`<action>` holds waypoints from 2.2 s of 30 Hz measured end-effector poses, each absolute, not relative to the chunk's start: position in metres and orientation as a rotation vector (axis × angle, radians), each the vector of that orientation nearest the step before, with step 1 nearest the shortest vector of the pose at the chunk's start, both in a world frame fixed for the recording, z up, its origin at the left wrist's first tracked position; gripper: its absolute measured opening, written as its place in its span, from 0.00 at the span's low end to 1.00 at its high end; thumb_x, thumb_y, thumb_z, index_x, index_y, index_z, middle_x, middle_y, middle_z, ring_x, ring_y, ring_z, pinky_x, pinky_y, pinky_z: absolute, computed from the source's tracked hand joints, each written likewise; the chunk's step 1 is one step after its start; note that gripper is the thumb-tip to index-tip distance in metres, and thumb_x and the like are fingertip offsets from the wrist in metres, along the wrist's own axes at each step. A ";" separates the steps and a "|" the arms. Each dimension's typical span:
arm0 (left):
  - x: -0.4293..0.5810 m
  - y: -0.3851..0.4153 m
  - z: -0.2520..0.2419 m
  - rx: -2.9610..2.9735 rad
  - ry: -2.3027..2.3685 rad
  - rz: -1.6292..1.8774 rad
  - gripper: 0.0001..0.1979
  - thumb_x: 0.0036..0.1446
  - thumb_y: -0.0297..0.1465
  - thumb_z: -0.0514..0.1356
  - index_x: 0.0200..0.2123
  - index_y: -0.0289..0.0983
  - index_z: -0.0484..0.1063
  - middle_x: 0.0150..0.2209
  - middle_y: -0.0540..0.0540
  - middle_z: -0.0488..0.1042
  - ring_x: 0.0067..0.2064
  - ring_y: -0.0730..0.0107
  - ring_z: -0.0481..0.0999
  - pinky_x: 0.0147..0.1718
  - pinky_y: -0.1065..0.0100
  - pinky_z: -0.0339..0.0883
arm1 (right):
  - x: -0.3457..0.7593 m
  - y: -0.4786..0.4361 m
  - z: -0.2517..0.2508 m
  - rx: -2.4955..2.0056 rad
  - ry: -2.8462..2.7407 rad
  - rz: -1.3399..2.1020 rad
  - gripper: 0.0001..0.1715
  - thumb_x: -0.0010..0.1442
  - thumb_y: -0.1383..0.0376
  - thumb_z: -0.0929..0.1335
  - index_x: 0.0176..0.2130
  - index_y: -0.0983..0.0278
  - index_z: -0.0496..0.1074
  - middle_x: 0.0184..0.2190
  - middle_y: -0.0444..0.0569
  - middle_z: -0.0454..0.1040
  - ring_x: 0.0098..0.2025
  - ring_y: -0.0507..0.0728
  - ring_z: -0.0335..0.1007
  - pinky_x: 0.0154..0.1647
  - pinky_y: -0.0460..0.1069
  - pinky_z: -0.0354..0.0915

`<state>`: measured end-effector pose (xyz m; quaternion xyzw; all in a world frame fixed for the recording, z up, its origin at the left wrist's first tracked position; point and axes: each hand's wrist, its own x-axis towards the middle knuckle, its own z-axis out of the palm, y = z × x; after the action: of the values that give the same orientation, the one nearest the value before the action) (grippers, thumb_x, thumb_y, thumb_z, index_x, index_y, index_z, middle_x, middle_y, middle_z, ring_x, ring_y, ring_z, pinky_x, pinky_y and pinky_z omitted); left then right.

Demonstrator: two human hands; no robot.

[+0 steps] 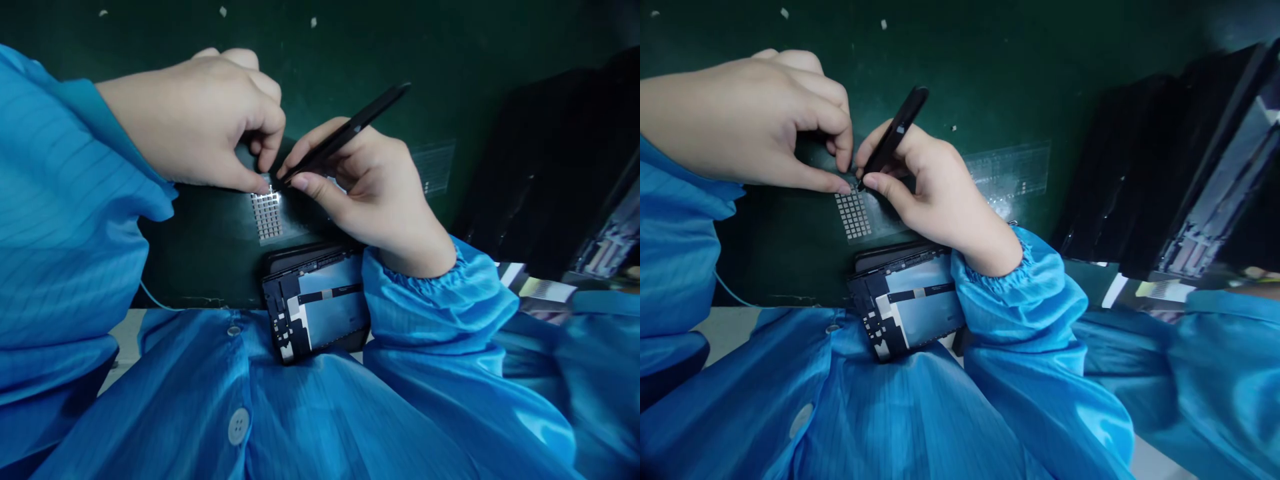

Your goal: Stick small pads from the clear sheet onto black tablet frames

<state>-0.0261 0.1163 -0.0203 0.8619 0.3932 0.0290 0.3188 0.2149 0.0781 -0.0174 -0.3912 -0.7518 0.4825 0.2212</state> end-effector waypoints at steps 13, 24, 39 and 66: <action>-0.029 0.117 -0.026 2.291 1.030 0.139 0.59 0.44 0.83 0.34 0.33 0.39 0.79 0.38 0.42 0.76 0.58 0.48 0.72 0.66 0.44 0.61 | 0.239 -0.044 -0.010 -1.468 -1.400 0.913 0.06 0.74 0.60 0.74 0.50 0.56 0.77 0.42 0.47 0.81 0.42 0.56 0.83 0.45 0.55 0.84; -0.036 0.122 -0.038 2.357 1.033 0.163 0.51 0.56 0.77 0.43 0.37 0.35 0.80 0.40 0.43 0.75 0.60 0.51 0.71 0.66 0.46 0.61 | 0.229 -0.081 -0.037 -1.384 -1.470 0.685 0.14 0.72 0.71 0.71 0.54 0.57 0.75 0.44 0.49 0.82 0.48 0.57 0.83 0.50 0.56 0.83; -0.023 0.115 -0.020 2.309 1.100 0.037 0.55 0.49 0.78 0.31 0.34 0.38 0.78 0.40 0.41 0.73 0.62 0.42 0.71 0.65 0.42 0.61 | 0.217 0.060 -0.006 -1.226 -1.872 1.400 0.14 0.65 0.57 0.81 0.45 0.57 0.79 0.46 0.45 0.85 0.51 0.60 0.85 0.61 0.58 0.83; -0.041 0.125 -0.046 2.350 1.024 0.201 0.46 0.55 0.75 0.49 0.38 0.37 0.79 0.40 0.45 0.74 0.58 0.50 0.71 0.63 0.43 0.59 | 0.281 -0.055 -0.028 -1.515 -1.229 0.639 0.08 0.69 0.63 0.77 0.49 0.58 0.81 0.39 0.44 0.86 0.38 0.53 0.84 0.42 0.50 0.81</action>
<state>-0.0413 0.1251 -0.0462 0.8770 0.3821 0.0752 0.2814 0.2810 -0.0550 -0.0278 -0.6313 -0.5121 0.2662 0.5180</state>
